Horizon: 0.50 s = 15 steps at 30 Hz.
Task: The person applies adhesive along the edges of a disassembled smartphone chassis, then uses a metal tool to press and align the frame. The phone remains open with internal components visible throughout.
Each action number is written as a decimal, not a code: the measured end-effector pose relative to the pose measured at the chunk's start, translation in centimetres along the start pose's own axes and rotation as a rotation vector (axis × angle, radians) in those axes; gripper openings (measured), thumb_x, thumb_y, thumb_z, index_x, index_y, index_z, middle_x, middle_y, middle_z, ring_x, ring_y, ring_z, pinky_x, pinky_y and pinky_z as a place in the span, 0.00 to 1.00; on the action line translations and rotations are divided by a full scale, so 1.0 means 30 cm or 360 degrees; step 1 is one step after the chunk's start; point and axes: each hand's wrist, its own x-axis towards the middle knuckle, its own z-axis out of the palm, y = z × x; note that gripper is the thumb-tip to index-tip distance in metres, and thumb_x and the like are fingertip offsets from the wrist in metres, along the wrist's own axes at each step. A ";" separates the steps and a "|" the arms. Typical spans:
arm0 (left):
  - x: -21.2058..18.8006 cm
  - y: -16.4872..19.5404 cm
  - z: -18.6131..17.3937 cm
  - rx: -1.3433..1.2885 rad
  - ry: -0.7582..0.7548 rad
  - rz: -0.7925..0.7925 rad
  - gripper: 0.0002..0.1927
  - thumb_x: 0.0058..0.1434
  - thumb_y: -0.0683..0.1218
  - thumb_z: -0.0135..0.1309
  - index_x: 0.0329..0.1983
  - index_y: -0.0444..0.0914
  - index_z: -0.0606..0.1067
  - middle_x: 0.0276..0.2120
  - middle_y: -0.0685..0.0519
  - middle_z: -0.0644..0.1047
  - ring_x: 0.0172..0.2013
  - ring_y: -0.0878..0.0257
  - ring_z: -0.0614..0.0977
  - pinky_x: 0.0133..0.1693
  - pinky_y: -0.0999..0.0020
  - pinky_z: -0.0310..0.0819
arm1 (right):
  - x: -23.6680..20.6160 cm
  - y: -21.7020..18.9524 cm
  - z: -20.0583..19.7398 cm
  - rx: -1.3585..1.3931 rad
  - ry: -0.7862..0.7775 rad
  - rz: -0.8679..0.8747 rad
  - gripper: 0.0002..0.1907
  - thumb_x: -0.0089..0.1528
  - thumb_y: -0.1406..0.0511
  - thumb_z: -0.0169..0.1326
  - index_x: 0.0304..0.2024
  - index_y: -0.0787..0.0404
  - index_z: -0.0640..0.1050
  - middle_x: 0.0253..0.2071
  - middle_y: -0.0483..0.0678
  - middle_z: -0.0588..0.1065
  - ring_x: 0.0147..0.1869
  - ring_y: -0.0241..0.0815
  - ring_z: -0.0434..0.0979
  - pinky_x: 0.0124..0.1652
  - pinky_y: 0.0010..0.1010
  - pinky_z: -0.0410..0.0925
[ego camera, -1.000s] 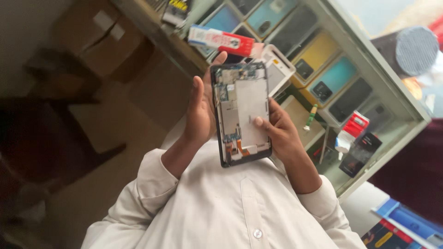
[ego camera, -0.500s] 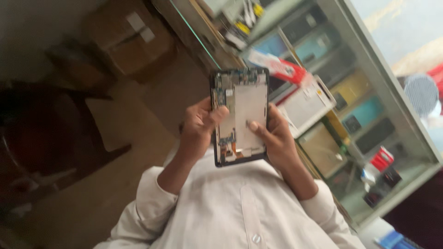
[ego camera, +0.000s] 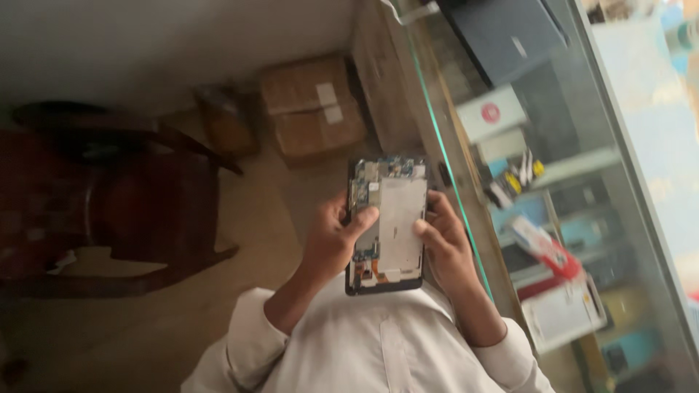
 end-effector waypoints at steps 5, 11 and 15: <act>0.073 0.025 -0.109 0.0109 0.0327 -0.0151 0.14 0.64 0.46 0.57 0.47 0.32 0.79 0.36 0.53 0.82 0.34 0.69 0.81 0.38 0.71 0.77 | 0.210 0.024 0.013 -0.0226 -0.0160 0.0082 0.28 0.63 0.68 0.59 0.63 0.67 0.65 0.52 0.53 0.77 0.55 0.40 0.77 0.53 0.31 0.71; 0.241 0.029 -0.220 -0.0334 0.0480 -0.0155 0.15 0.62 0.46 0.58 0.48 0.32 0.78 0.36 0.53 0.81 0.34 0.66 0.80 0.38 0.68 0.77 | 0.644 -0.186 -0.026 -0.0637 -0.0119 -0.0575 0.29 0.64 0.69 0.58 0.66 0.64 0.67 0.52 0.49 0.77 0.54 0.39 0.77 0.48 0.30 0.72; 0.398 0.066 -0.245 -0.0312 0.0543 -0.0030 0.17 0.60 0.46 0.59 0.48 0.31 0.78 0.39 0.49 0.82 0.38 0.61 0.82 0.43 0.64 0.76 | 1.021 -0.507 -0.103 -0.1632 0.0134 -0.1505 0.15 0.64 0.75 0.56 0.52 0.61 0.74 0.57 0.55 0.75 0.59 0.48 0.78 0.55 0.39 0.72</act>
